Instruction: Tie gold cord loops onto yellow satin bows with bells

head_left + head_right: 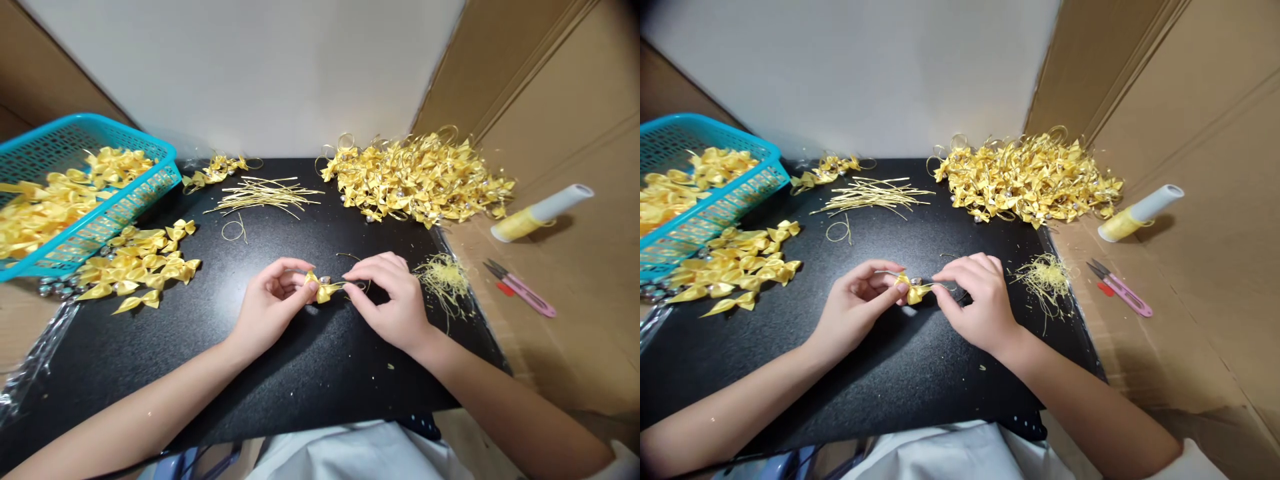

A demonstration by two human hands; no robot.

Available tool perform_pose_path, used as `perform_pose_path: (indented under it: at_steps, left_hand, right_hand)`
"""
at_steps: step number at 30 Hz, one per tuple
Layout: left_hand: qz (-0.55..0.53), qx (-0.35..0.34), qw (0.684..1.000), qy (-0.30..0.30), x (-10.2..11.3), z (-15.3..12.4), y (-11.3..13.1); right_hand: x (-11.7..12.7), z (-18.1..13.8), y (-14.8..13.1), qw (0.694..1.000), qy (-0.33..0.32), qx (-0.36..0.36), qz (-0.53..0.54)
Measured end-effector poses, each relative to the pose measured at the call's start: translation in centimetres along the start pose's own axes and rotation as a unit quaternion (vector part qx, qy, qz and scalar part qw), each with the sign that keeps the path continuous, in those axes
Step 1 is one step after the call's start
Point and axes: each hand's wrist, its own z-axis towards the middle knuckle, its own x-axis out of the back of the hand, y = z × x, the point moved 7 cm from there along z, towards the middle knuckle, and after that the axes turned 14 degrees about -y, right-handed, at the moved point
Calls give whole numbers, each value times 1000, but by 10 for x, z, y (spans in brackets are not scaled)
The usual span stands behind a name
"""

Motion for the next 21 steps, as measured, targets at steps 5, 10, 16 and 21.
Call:
perform_pose_path:
  at_steps: [5, 10, 16, 21]
  left_hand:
    - [-1, 32, 999, -35, -9, -1, -6]
    - [-13, 47, 997, -56, -16, -2, -9]
    - [-16, 57, 997, -56, -17, 0, -10]
    - [-4, 58, 997, -57, -17, -1, -10]
  right_hand:
    - [-12, 1, -4, 998, -52, -10, 30]
    - [-26, 4, 5, 984, -100, -52, 135]
    - [-25, 6, 12, 973, -107, -86, 186]
    - [-26, 6, 10, 975, -124, -82, 164]
